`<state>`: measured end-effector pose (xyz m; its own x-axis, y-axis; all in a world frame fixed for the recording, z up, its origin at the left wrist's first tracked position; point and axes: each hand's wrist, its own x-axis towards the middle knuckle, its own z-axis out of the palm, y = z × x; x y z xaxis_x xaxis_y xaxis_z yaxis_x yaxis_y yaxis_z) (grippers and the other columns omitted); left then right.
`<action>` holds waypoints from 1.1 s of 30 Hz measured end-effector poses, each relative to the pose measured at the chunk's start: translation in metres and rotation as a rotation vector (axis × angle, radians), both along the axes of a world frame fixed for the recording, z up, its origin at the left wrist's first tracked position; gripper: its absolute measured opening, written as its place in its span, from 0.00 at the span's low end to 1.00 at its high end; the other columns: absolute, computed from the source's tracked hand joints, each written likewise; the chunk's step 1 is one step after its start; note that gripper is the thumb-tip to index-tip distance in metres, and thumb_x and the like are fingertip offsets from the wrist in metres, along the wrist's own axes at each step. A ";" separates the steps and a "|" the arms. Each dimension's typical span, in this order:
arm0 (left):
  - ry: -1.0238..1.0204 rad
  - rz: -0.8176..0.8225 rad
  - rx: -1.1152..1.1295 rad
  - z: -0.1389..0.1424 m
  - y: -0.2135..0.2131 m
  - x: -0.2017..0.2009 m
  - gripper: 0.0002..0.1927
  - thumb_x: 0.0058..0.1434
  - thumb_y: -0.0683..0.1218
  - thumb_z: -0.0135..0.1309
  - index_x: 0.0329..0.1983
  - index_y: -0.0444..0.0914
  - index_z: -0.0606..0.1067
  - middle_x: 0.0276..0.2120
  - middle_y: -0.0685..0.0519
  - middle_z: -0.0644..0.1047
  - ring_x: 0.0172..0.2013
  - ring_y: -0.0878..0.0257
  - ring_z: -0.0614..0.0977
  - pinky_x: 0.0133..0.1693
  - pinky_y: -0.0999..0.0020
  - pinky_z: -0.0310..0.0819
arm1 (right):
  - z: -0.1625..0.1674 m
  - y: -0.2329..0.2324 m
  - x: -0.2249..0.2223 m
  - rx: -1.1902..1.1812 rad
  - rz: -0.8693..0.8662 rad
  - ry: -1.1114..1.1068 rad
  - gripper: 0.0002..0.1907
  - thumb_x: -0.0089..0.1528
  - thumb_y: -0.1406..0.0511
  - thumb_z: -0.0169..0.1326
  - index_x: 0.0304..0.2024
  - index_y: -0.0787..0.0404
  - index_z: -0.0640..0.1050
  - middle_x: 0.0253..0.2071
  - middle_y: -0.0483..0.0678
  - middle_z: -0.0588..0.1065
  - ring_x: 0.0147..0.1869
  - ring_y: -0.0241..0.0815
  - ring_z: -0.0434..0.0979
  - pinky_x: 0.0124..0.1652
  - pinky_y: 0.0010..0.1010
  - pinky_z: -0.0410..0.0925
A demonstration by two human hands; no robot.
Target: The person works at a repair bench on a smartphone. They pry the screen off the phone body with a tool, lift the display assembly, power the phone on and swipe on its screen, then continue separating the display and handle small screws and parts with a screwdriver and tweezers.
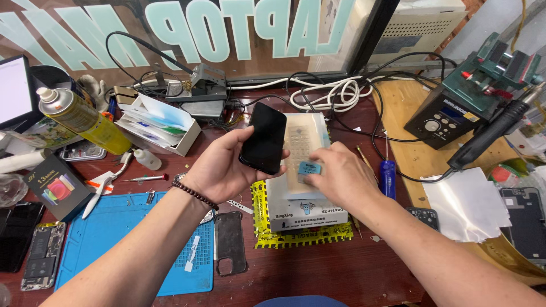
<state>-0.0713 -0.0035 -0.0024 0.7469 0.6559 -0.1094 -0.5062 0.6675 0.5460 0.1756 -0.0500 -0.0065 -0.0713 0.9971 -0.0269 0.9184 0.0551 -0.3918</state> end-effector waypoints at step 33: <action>1.664 0.181 0.796 0.012 -0.038 0.083 0.41 0.49 0.55 0.68 0.57 0.32 0.62 0.49 0.35 0.69 0.47 0.40 0.80 0.46 0.49 0.78 | -0.003 0.070 0.013 0.216 0.026 0.400 0.08 0.62 0.67 0.59 0.43 0.61 0.81 0.33 0.47 0.82 0.34 0.36 0.84 0.37 0.29 0.74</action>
<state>0.0120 -0.0416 0.0097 0.1292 0.9645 -0.2304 0.7884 0.0409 0.6138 0.1890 0.0201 -0.0099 -0.0584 0.9746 0.2160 0.6944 0.1951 -0.6926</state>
